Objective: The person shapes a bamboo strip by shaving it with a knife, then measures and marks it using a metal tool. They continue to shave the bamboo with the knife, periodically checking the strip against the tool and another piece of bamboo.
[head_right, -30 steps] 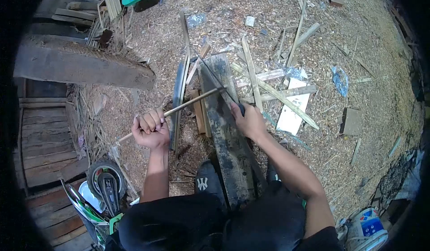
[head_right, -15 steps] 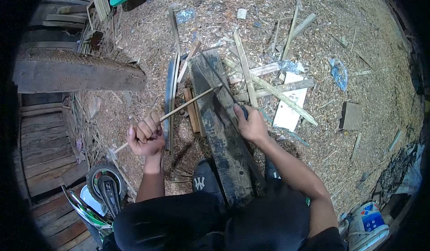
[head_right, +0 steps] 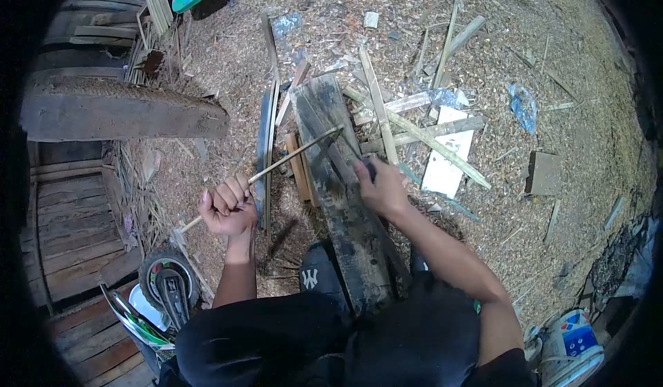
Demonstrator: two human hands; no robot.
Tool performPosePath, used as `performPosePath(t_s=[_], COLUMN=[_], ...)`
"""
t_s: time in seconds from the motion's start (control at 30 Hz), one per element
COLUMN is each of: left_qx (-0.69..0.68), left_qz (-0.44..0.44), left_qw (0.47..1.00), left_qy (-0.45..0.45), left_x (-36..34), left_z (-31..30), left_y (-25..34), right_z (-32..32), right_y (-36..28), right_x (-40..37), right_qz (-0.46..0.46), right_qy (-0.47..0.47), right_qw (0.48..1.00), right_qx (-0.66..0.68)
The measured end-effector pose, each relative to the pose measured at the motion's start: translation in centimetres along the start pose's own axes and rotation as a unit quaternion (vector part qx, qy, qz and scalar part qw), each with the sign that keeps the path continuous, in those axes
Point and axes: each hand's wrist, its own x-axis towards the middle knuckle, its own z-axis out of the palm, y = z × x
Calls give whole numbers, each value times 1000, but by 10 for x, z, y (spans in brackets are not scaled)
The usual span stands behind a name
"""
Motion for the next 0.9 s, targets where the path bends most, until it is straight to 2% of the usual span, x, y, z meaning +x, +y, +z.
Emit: performPosePath(t_s=[0.07,0.13,0.2,0.23,0.27,0.33,0.37,0.4,0.47,0.5,0.53,0.6,0.63,0.67,0.73,0.8,0.87,0.9], left_qx=[-15,-23,-10,-8,-7,-10,-12,-13,-10,-6,-4,5,2,-1,-5,-2,5,9], left_qz=[-1,-10,-5,-5,-5,-2,-5,-9,-8,-3,-4,-6,-3,-4,-6,1,0,-1], left_qw=[1000,1000,1000,1000,1000,1000,999,999,999,999,999,999,999,999,999,999,999,999], left_qy=[-1,-2,14,17,24,27,30,34,34,38,42,40,39,38,35,35,32,35], left_x=[0,2,-1,-3,-3,-2,-2,-2,-1,-3,-5,-3,-2,-3,0,-3,-4,-4], left_z=[-4,-3,-1,-3,-3,-4,-5,-6,-2,-2,-3,-1,-1,-1,2,0,0,1], left_y=[-1,-1,0,1,0,0,0,-1,-2,-1,0,0,0,0,-3,-1,0,1], right_z=[5,-8,-9,-9,-2,11,7,-4,-14,-9,-6,-3,3,2,-2,-7,-11,-13], right_y=[10,-2,3,0,8,9,11,0,-10,-2,3,9,12,15,10,7,-2,-9], right_x=[7,10,5,2,1,4,2,4,4,1,-3,-6,-2,1,5,0,-4,-7], right_qz=[98,110,-23,-38,-39,20,65,63,42,-3,-1,-54,26,22,106,90,-53,-11], right_qy=[-62,-86,-2,3,2,-33,-30,-27,-49,1,-3,5,-55,-52,-73,-86,1,-27], right_qw=[988,986,999,999,999,995,993,993,995,999,999,997,996,996,981,985,998,999], right_qx=[-103,-92,-31,-21,-22,-89,-92,-92,-76,-44,-44,-58,-66,-69,-143,-122,-35,-15])
